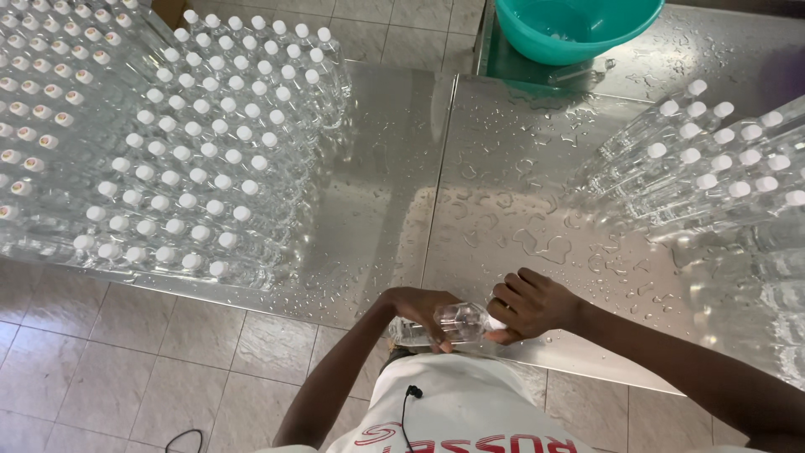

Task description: The person repeatedly picks up clear plastic bottles from a metal table, screws on white caps, and places the capped bottles into a large stack on the left. The task is performed by hand without tools.

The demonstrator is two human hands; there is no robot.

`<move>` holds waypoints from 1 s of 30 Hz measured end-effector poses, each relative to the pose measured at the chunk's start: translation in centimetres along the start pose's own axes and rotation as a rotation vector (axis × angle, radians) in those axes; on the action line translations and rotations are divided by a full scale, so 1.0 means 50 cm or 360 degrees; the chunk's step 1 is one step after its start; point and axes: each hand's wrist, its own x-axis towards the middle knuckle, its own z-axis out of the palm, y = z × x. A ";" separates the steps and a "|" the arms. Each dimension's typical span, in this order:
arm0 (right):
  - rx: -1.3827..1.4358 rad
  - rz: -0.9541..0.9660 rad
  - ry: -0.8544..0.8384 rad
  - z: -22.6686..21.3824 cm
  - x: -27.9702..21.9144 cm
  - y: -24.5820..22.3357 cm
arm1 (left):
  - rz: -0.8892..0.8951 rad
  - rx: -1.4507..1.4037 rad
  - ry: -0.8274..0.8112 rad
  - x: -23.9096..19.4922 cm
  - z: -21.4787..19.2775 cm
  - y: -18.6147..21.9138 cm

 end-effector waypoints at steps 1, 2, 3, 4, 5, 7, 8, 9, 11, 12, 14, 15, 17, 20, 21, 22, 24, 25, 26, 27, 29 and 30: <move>0.0044 -0.0022 0.0010 0.008 -0.007 -0.002 | 0.0097 -0.0275 -0.0107 0.010 -0.013 -0.019; 0.0092 -0.0047 0.0017 0.015 -0.016 -0.005 | 0.0198 -0.0554 -0.0212 0.021 -0.024 -0.040; 0.0095 -0.0058 0.0016 0.023 -0.010 -0.007 | 0.0205 -0.0554 -0.0202 0.027 -0.017 -0.055; 0.0180 -0.0035 0.0065 0.030 -0.005 -0.007 | 0.0256 -0.0659 -0.0281 0.035 -0.011 -0.070; 0.0265 -0.0011 0.0112 0.038 0.000 -0.007 | 0.0308 -0.0763 -0.0360 0.043 -0.006 -0.084; 0.0424 0.0186 0.0040 0.056 -0.006 -0.004 | 0.0270 -0.0914 -0.0135 0.033 0.014 -0.154; 0.0574 0.0395 -0.0028 0.066 -0.007 -0.003 | 0.0217 -0.1057 0.0084 0.027 0.022 -0.188; 0.0575 0.0390 -0.0030 0.077 -0.014 -0.001 | 0.0221 -0.1058 0.0087 0.005 0.023 -0.117; 0.1005 0.1193 -0.0459 0.101 -0.026 0.004 | -0.0172 -0.0362 0.0426 -0.040 0.022 0.024; 0.1006 0.1190 -0.0458 0.142 -0.056 0.002 | -0.0172 -0.0361 0.0429 -0.028 0.013 0.016; 0.1380 0.2049 -0.0819 0.223 -0.115 -0.004 | -0.0576 0.0564 0.0737 -0.004 -0.003 -0.002; 0.1386 0.2048 -0.0826 0.246 -0.124 -0.014 | -0.0578 0.0556 0.0738 0.036 0.001 -0.063; 0.2391 0.2938 -0.1064 0.292 -0.141 -0.021 | -0.0747 0.1969 0.1044 0.119 0.001 -0.182; 0.2862 0.3243 -0.1266 0.303 -0.166 -0.051 | -0.0535 0.2725 0.1079 0.078 0.038 -0.120; 0.2868 0.3237 -0.1282 0.292 -0.141 -0.046 | -0.0548 0.2717 0.1080 0.060 0.026 -0.140; 0.2777 0.3119 -0.1258 0.274 -0.122 -0.038 | -0.0480 0.2669 0.1097 0.049 0.014 -0.157; 0.2677 0.2994 -0.1244 0.240 -0.052 -0.005 | -0.0416 0.2618 0.1129 0.033 -0.013 -0.199; 0.2341 0.2837 -0.1167 0.223 -0.002 0.019 | -0.0389 0.2380 0.1245 0.028 -0.027 -0.223; 0.2033 0.2684 -0.1081 0.205 0.047 0.029 | -0.0360 0.2137 0.1330 0.017 -0.033 -0.249; 0.2039 0.2692 -0.1084 0.215 0.080 0.045 | -0.0361 0.2132 0.1321 0.006 -0.051 -0.248; 0.1837 0.2286 -0.0951 0.229 0.138 0.073 | -0.0345 0.1574 0.1650 -0.005 -0.075 -0.248; 0.1836 0.2290 -0.0957 0.227 0.186 0.092 | -0.0344 0.1567 0.1649 -0.020 -0.093 -0.242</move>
